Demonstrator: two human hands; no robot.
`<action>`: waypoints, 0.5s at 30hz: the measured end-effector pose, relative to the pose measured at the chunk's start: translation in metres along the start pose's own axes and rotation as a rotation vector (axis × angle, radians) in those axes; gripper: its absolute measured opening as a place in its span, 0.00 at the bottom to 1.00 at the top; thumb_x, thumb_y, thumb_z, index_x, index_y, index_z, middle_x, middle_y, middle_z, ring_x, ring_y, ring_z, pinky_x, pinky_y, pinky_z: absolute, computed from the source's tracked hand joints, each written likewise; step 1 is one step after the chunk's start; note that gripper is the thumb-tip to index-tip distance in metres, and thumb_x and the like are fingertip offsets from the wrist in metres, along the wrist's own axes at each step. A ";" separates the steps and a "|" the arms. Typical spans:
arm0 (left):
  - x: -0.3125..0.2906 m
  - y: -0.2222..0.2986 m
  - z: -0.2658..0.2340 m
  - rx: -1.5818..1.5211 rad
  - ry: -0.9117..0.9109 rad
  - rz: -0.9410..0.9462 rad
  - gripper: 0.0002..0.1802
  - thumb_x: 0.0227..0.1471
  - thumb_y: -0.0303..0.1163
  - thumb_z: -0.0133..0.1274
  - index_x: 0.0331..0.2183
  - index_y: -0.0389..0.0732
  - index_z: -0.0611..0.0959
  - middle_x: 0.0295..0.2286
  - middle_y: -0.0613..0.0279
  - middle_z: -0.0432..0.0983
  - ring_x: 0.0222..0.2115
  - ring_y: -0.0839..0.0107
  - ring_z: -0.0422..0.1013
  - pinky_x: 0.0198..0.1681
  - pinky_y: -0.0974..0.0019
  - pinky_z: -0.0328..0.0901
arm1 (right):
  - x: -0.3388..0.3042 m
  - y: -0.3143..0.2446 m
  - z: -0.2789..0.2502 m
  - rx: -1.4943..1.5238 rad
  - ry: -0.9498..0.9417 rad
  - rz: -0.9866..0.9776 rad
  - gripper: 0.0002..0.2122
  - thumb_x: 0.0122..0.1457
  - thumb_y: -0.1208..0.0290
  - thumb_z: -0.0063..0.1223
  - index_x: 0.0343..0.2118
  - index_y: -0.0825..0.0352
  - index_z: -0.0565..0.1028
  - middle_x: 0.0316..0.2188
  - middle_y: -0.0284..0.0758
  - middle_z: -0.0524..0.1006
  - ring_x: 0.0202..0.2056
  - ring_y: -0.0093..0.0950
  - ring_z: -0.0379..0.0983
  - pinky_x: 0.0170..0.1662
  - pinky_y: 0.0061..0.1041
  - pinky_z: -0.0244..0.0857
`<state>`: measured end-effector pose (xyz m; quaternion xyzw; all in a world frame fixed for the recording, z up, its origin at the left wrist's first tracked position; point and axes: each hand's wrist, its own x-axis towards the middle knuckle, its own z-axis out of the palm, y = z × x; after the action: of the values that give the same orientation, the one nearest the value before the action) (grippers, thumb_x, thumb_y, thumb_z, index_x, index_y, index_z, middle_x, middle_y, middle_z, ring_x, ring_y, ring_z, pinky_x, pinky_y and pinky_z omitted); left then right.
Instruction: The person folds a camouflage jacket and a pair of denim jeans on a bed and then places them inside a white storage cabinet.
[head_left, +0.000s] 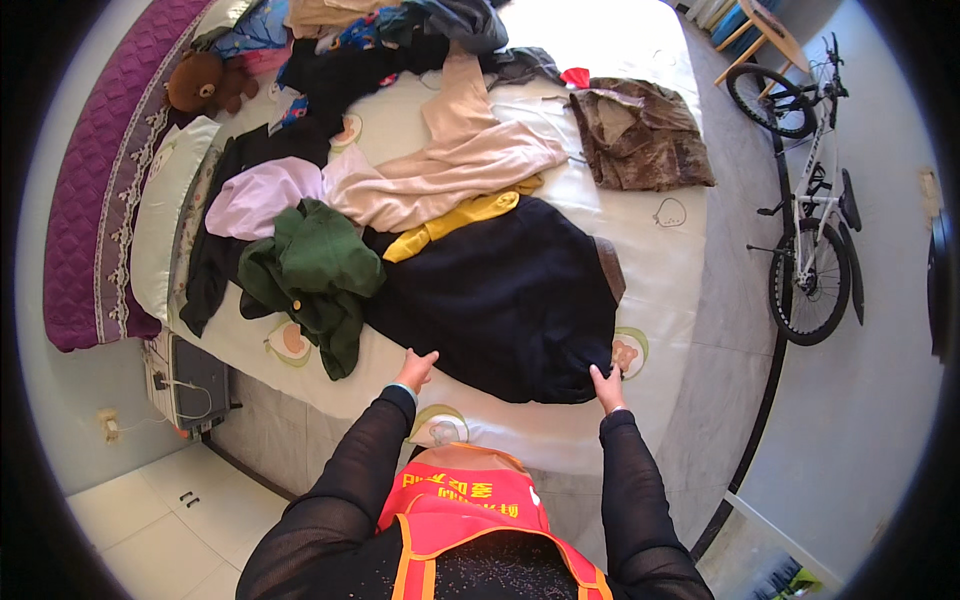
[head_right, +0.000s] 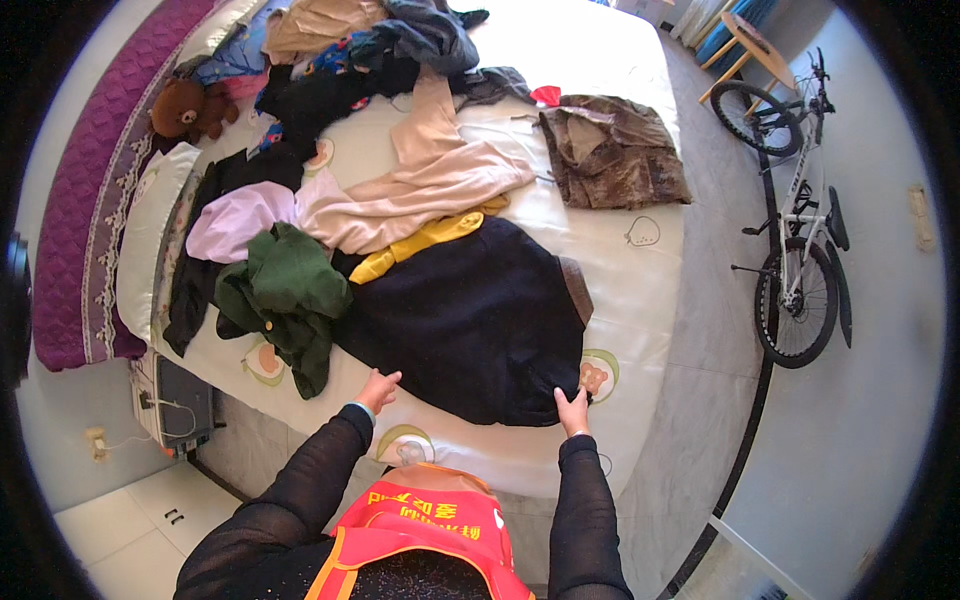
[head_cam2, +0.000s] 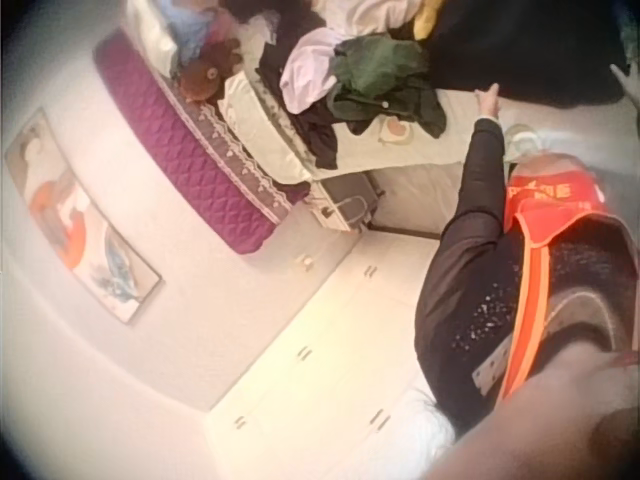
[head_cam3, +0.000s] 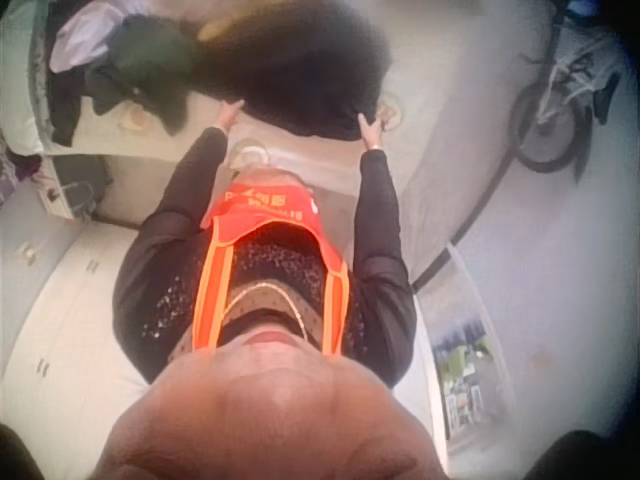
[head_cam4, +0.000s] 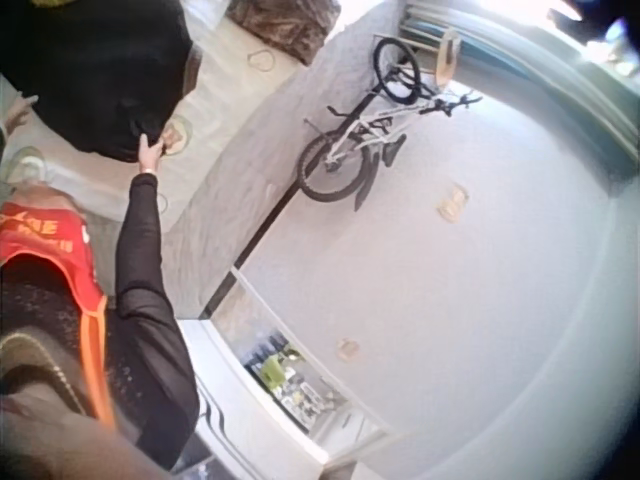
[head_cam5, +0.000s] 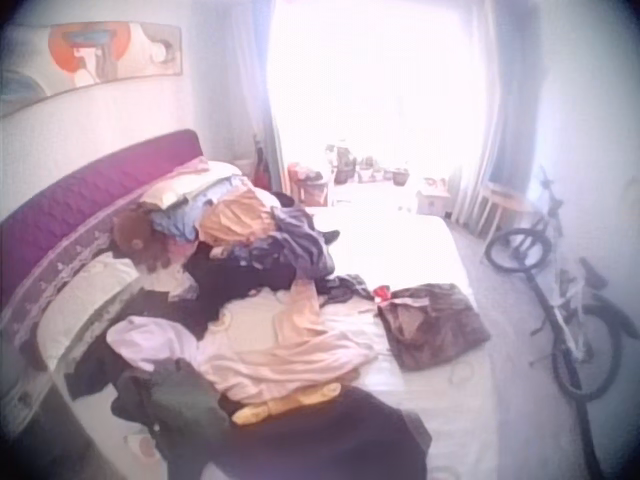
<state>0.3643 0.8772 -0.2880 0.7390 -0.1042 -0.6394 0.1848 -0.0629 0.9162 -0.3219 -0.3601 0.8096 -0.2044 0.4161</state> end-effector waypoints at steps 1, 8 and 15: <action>0.003 -0.001 0.004 -0.065 -0.012 0.008 0.53 0.48 0.40 0.54 0.58 0.34 0.34 0.55 0.41 0.48 0.55 0.48 0.52 0.53 0.49 0.56 | 0.005 -0.002 0.003 0.119 -0.030 0.000 0.34 0.49 0.60 0.57 0.53 0.77 0.57 0.48 0.51 0.67 0.51 0.41 0.63 0.55 0.31 0.54; 0.068 -0.028 0.003 -0.041 0.356 0.042 0.52 0.41 0.40 0.60 0.56 0.28 0.46 0.54 0.39 0.51 0.55 0.50 0.52 0.53 0.56 0.57 | 0.006 -0.020 0.039 0.360 -0.010 0.032 0.27 0.45 0.68 0.61 0.47 0.75 0.65 0.44 0.42 0.71 0.44 0.33 0.68 0.50 0.28 0.59; 0.057 -0.018 0.019 -0.012 0.311 0.012 0.45 0.41 0.37 0.60 0.55 0.33 0.54 0.53 0.44 0.50 0.49 0.51 0.59 0.44 0.53 0.65 | -0.007 -0.039 0.041 0.477 -0.064 0.149 0.22 0.46 0.68 0.60 0.43 0.76 0.69 0.40 0.39 0.73 0.40 0.28 0.70 0.46 0.25 0.61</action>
<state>0.3528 0.8684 -0.3490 0.8274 -0.0752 -0.5166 0.2070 -0.0107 0.8943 -0.3170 -0.1972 0.7493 -0.3469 0.5284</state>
